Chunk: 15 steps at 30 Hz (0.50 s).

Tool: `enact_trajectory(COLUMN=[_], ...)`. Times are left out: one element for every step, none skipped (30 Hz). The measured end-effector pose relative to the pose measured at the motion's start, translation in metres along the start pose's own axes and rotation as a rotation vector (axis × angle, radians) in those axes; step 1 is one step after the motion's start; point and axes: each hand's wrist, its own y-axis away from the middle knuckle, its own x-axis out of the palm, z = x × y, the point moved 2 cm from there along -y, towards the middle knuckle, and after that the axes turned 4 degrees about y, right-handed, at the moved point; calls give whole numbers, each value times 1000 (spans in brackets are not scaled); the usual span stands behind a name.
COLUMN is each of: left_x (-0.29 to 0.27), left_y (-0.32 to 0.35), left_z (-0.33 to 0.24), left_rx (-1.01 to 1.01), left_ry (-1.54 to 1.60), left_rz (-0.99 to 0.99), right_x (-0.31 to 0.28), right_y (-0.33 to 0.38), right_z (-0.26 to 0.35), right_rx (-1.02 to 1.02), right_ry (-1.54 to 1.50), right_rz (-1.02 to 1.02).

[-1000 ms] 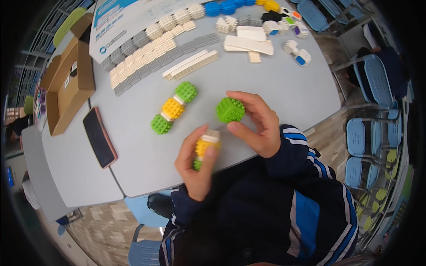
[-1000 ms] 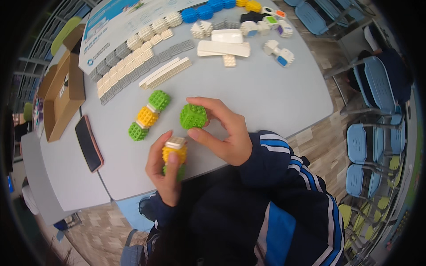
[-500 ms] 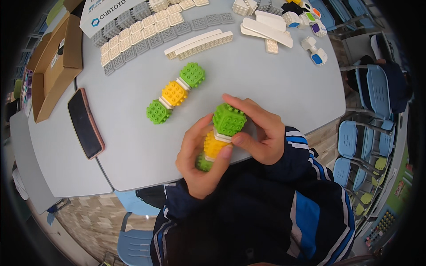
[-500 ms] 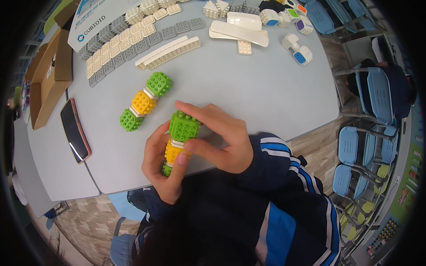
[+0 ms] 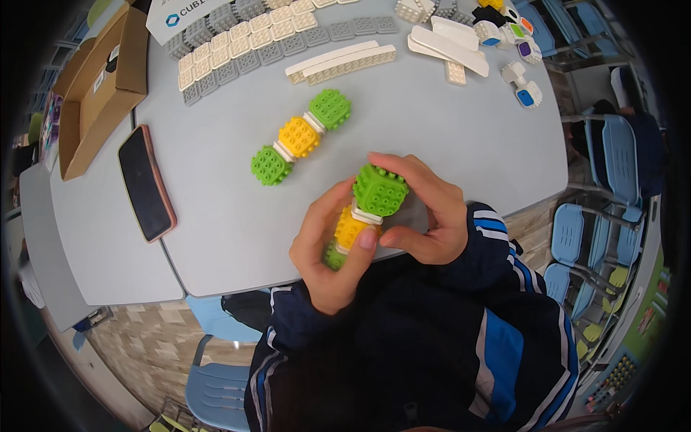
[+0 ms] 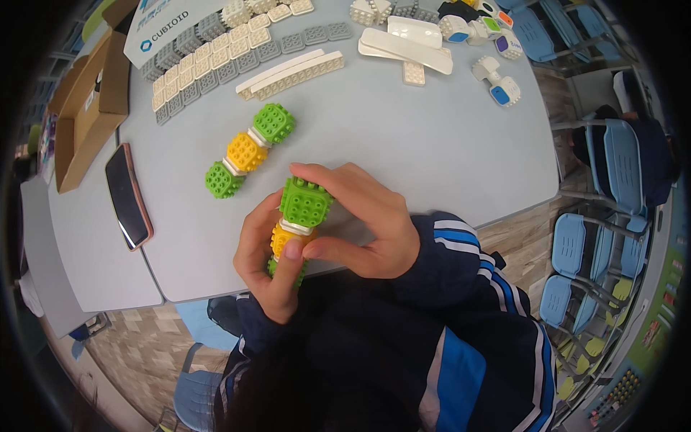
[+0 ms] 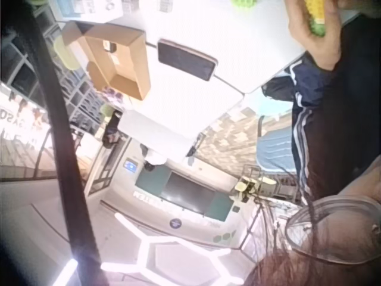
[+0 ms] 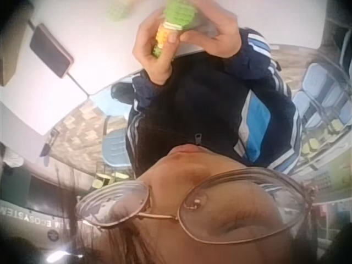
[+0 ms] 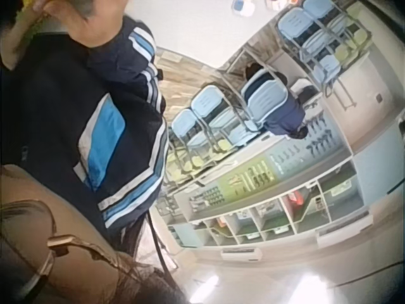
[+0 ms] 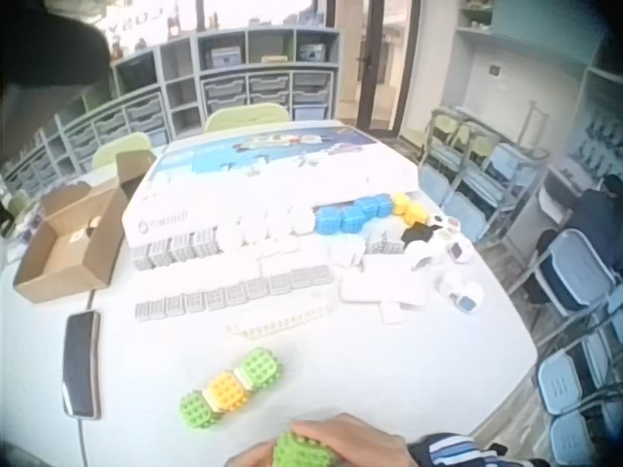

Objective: The person assembles small green, yellow, and white interlocking building blocks on a table. They connect the pieces into small structures, occasionally picking up and repositioning them, and briefly drop a piece before retrieving it from the floor.

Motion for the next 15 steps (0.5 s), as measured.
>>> enact_trajectory(left_x=[0, 0, 0, 1, 0, 1, 0, 0, 0, -1, -1, 0, 0, 0, 1], left_y=[0, 1, 1, 1, 1, 2, 2, 3, 4, 4, 4, 4, 2, 1, 1], left_z=[1, 2, 3, 3, 4, 4, 4, 4, 3, 2, 0, -4, -7, -7, -5], left_rx=[1, 11, 21, 31, 30, 29, 27, 17, 7, -3, -34, -65, -96, -53, -10], left_ry=[-7, -17, -26, -36, -50, -63, -77, -63, -48, -34, -21, -8, 5, 1, -2], left_rz=[2, -3, -8, -13, -13, -14, -15, -18, -21, -23, -22, -20, -17, -12, -7], right_x=[0, 0, 0, 0, 0, -1, -1, -2, -2, -3, -4, -5, -3, 2, 6], right_y=[0, 0, 0, 1, 1, 2, 2, 3, 2, 1, -1, -4, -5, -5, -3], right_z=[0, 1, 2, 3, 3, 3, 4, 4, 4, 5, 7, 8, 9, 8, 7], right_rx=[-1, -3, -6, 6, 10, 13, 13, 17, 20, -18, -54, -89, -98, -107, -102], right_ry=[14, 27, 39, 66, 92, 117, 127, 135, 143, 125, 113, 100, 140, 174, 180], right_rz=[-4, -6, -8, 0, 8, 15, 26, 42, 58, 94, 130, 165, 162, 157, 160])
